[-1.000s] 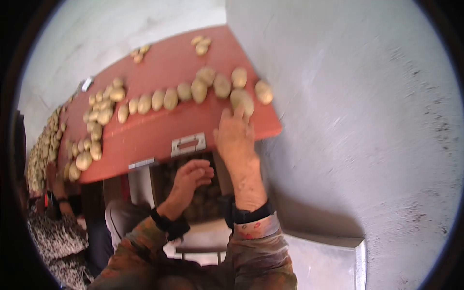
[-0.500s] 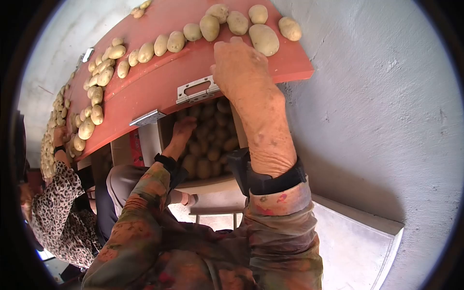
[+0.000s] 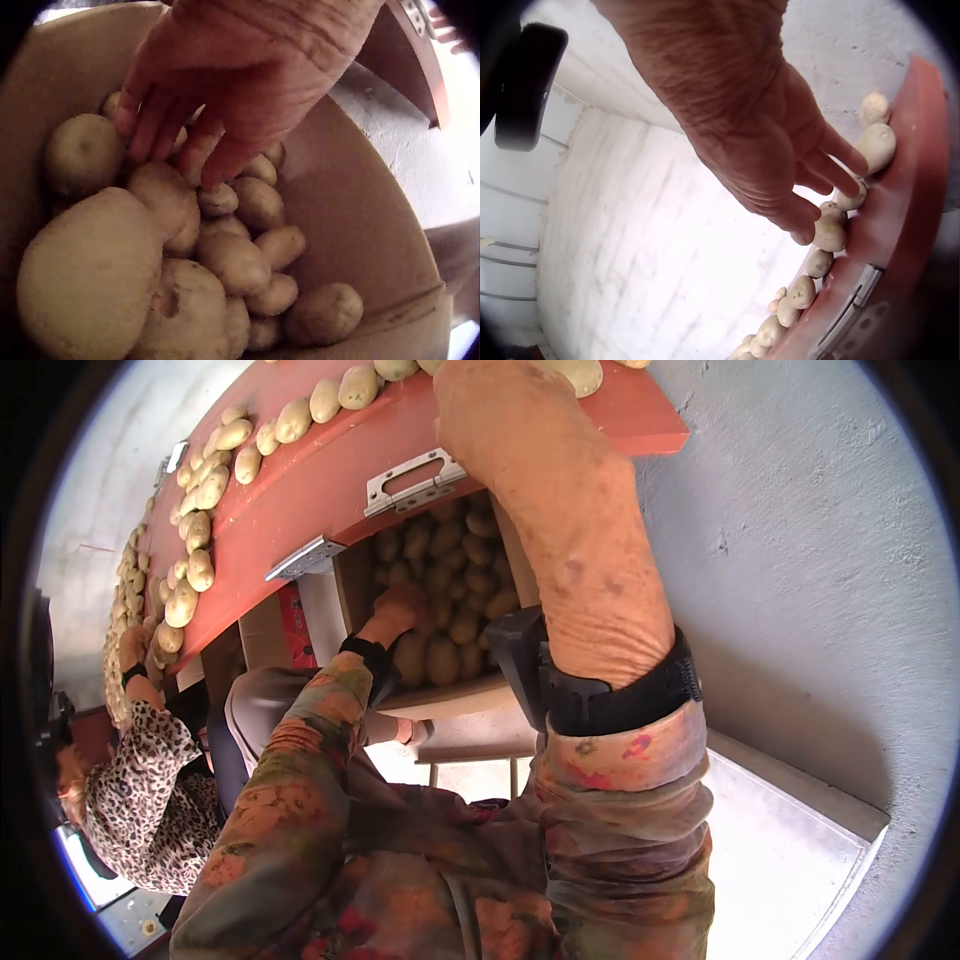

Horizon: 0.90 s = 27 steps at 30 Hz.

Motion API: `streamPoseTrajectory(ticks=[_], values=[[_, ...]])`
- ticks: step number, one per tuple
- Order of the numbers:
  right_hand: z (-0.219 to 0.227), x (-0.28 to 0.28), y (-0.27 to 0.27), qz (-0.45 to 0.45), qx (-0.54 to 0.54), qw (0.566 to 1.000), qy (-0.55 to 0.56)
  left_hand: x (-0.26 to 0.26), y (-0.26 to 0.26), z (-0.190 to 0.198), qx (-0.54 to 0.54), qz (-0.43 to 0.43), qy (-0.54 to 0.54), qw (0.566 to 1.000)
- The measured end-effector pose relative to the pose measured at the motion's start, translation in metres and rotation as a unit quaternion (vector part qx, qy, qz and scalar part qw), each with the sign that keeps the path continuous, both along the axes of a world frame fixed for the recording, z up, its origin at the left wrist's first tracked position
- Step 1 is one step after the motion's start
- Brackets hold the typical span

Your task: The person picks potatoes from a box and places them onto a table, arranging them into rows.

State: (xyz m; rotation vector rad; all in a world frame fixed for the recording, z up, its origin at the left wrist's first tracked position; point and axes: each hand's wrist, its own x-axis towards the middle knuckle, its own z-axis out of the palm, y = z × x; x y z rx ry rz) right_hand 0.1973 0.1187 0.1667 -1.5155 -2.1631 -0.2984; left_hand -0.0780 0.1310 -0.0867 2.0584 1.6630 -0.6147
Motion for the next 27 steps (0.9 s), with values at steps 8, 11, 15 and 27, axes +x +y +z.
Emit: streamPoseTrajectory(ticks=[8,11,15,27], values=[[-0.012,-0.007,0.009,0.017,0.019,0.999,0.036,-0.023,-0.037,-0.013,0.121,-0.21,0.036,0.97],[-0.013,-0.009,0.017,0.025,0.028,0.999,-0.006,-0.021,-0.035,-0.011,0.05,-0.126,0.029,0.99],[-0.004,-0.013,0.022,0.013,-0.08,0.994,0.066,-0.016,-0.029,0.006,0.007,-0.142,-0.012,0.99],[0.011,-0.021,0.021,-0.02,-0.241,0.966,0.09,-0.008,-0.031,-0.019,0.033,-0.209,-0.152,0.966]])
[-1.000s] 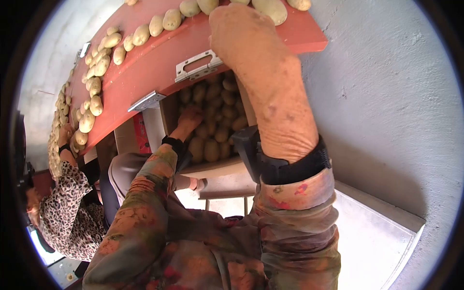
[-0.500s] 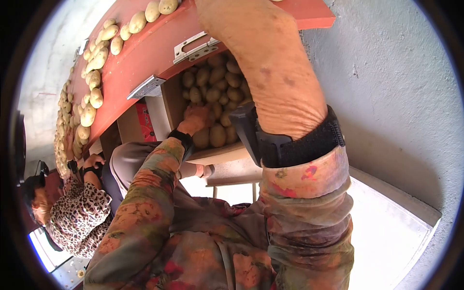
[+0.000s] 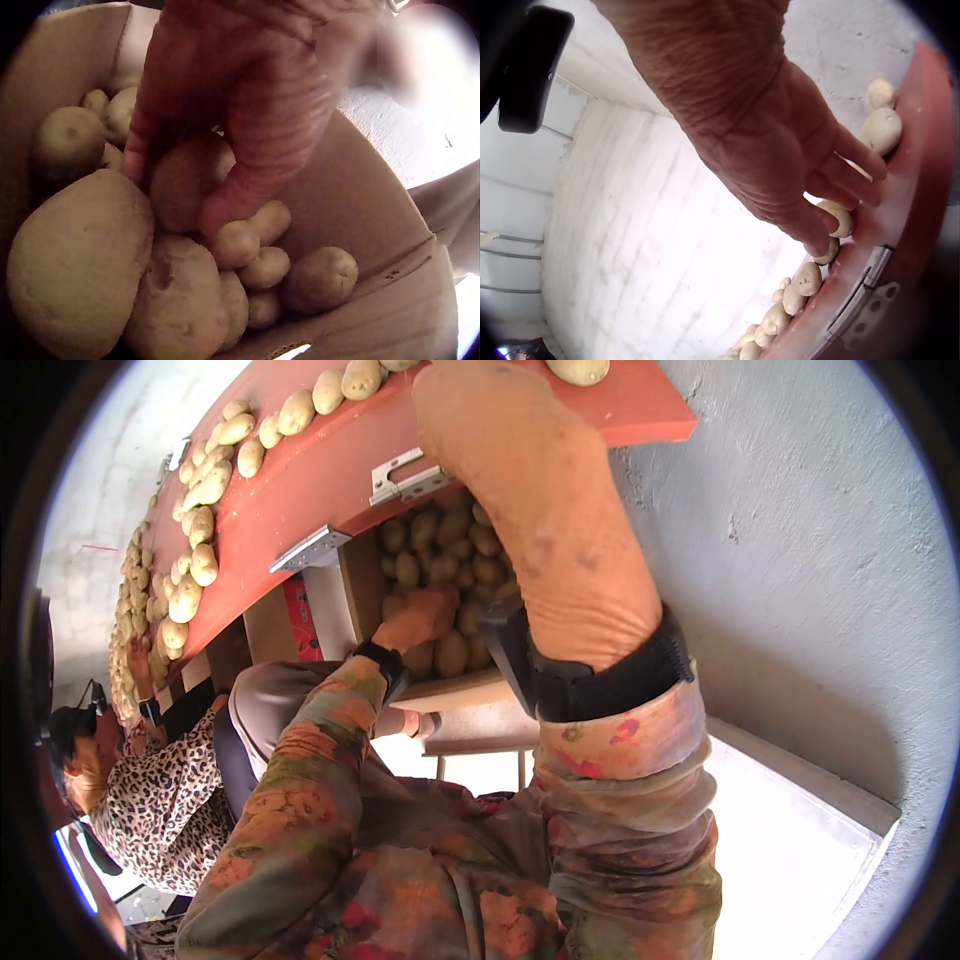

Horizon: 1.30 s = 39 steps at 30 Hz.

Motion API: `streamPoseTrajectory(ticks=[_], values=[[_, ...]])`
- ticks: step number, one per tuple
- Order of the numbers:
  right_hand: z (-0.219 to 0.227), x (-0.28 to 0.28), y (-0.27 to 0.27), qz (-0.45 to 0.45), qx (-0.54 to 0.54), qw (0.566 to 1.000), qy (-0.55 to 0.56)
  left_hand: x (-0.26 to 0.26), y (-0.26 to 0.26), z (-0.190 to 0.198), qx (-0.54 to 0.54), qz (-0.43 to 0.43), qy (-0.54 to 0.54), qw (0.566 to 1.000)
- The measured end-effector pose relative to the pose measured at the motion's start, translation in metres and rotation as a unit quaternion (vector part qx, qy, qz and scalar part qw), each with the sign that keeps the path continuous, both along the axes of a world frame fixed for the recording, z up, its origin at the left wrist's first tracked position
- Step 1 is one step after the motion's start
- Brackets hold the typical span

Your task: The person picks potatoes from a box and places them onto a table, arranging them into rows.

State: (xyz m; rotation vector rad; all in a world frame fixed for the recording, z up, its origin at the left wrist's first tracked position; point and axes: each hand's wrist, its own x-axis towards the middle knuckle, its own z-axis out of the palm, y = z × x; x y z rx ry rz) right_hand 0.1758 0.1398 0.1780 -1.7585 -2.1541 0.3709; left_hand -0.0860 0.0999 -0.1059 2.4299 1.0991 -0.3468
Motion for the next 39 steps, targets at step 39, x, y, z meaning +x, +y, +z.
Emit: streamPoseTrajectory(ticks=[39], values=[[-0.004,0.011,-0.016,-0.141,0.043,0.989,0.024,0.146,0.106,0.252,-0.322,0.323,-0.573,0.681]])
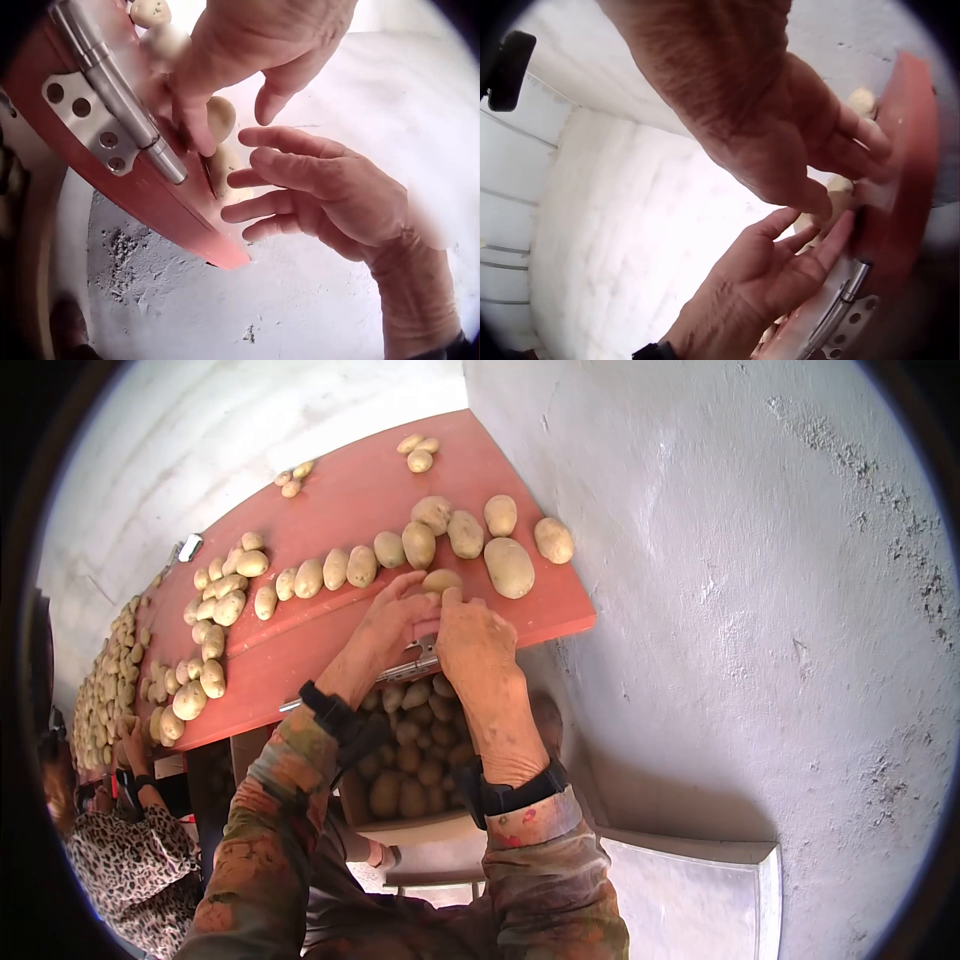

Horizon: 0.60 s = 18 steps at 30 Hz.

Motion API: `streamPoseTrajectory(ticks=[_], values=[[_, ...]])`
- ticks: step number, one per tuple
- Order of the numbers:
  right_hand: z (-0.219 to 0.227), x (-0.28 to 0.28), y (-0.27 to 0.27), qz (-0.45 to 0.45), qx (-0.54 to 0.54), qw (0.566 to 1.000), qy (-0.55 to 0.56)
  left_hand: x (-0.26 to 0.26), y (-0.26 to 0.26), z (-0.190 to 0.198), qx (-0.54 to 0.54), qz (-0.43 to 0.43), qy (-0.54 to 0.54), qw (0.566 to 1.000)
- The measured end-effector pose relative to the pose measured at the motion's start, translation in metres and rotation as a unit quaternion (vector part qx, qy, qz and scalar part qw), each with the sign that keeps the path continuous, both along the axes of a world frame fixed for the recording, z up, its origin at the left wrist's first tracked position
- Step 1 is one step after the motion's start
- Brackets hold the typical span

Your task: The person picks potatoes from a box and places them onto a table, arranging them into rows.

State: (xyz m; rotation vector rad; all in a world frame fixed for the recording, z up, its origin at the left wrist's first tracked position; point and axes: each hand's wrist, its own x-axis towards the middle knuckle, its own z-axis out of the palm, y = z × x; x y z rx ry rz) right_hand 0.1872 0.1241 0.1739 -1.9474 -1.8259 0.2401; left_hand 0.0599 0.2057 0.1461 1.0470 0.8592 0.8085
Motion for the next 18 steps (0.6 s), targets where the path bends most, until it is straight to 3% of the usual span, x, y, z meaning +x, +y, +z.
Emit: streamPoseTrajectory(ticks=[3,6,12,16,18], values=[[0.001,0.0,0.0,-0.006,-0.017,0.999,0.03,0.006,0.015,-0.013,-0.016,-0.033,-0.097,0.995],[-0.002,0.005,0.001,-0.006,-0.005,0.999,0.031,0.014,0.016,-0.009,-0.016,-0.042,-0.107,0.993],[-0.004,0.007,-0.001,-0.01,-0.01,1.0,0.005,0.003,0.016,-0.016,0.005,-0.059,-0.051,0.997],[-0.006,0.005,-0.001,0.011,0.018,1.0,-0.017,-0.001,-0.005,0.002,0.031,-0.003,0.024,0.999],[-0.012,0.005,0.0,0.015,0.023,0.999,-0.017,-0.007,-0.02,0.009,0.137,-0.006,0.054,0.989]])
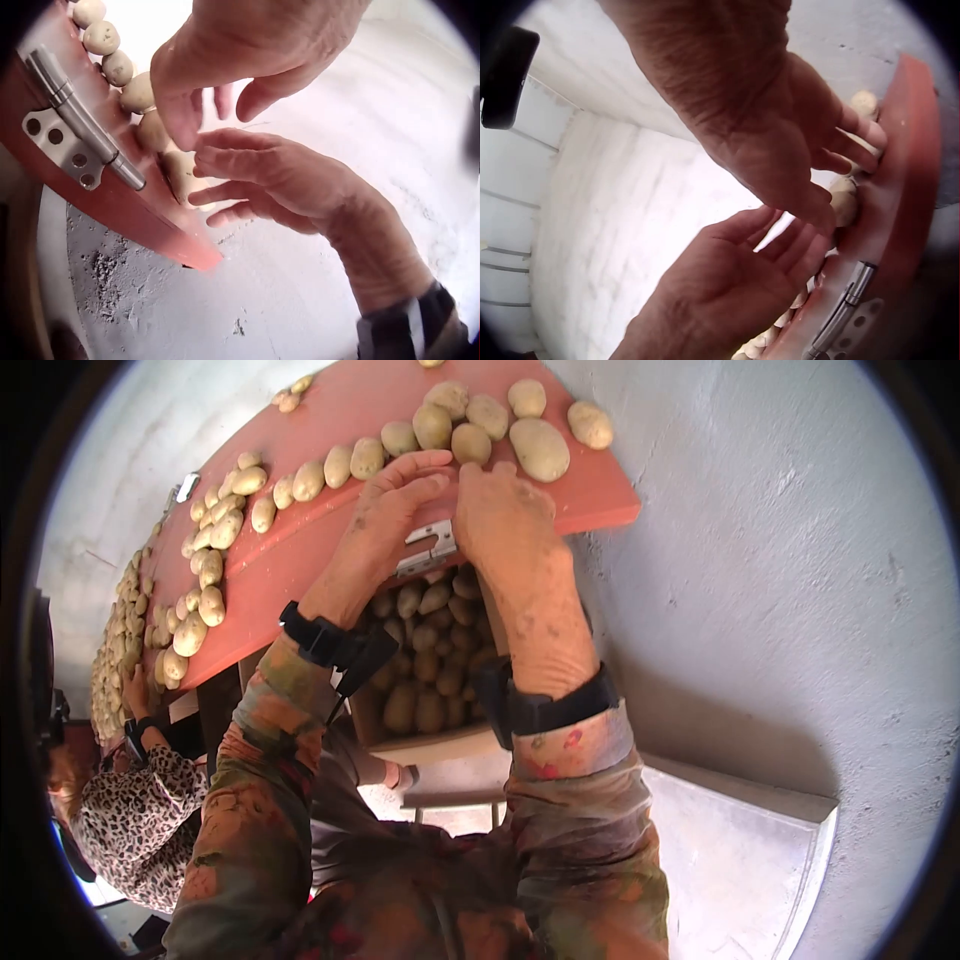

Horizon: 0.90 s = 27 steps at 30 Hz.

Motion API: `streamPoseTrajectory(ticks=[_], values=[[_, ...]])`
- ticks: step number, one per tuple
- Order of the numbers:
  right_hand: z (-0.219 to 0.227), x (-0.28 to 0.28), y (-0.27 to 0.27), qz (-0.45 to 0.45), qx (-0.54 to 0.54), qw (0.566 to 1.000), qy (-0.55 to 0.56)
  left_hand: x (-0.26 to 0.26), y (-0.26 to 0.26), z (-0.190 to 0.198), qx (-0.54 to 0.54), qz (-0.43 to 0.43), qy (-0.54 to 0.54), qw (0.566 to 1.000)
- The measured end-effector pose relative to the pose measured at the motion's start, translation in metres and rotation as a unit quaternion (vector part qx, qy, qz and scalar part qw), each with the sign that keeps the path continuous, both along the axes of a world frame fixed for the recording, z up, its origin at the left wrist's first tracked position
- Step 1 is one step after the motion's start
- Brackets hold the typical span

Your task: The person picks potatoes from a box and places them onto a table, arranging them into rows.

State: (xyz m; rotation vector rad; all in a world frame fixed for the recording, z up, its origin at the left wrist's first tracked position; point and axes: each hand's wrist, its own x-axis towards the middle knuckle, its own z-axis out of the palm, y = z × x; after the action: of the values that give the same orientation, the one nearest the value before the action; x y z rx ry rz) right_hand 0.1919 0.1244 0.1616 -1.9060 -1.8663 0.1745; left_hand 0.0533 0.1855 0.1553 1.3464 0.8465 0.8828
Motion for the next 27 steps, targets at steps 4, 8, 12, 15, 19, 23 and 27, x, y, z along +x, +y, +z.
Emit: streamPoseTrajectory(ticks=[4,8,12,15,19,23,27], values=[[-0.001,0.004,0.002,0.028,0.014,0.999,-0.026,-0.01,-0.057,0.009,0.211,0.036,0.029,0.976],[0.007,0.001,0.002,0.026,-0.086,0.996,-0.029,-0.028,-0.096,-0.014,0.221,0.018,0.083,0.972],[0.014,0.0,0.003,0.034,-0.134,0.99,-0.011,-0.048,-0.112,-0.065,0.284,-0.113,0.277,0.911],[0.015,-0.001,0.001,0.036,-0.136,0.99,-0.026,-0.064,-0.106,-0.121,0.236,-0.274,0.55,0.752],[0.011,0.002,0.001,0.042,-0.121,0.991,-0.022,-0.086,-0.105,-0.177,0.171,-0.299,0.603,0.719],[0.006,0.001,-0.003,0.052,-0.068,0.996,-0.026,-0.102,-0.107,-0.22,0.198,-0.33,0.536,0.751],[0.011,-0.002,-0.005,0.06,-0.058,0.996,-0.04,-0.127,-0.117,-0.285,0.472,-0.292,0.406,0.726]])
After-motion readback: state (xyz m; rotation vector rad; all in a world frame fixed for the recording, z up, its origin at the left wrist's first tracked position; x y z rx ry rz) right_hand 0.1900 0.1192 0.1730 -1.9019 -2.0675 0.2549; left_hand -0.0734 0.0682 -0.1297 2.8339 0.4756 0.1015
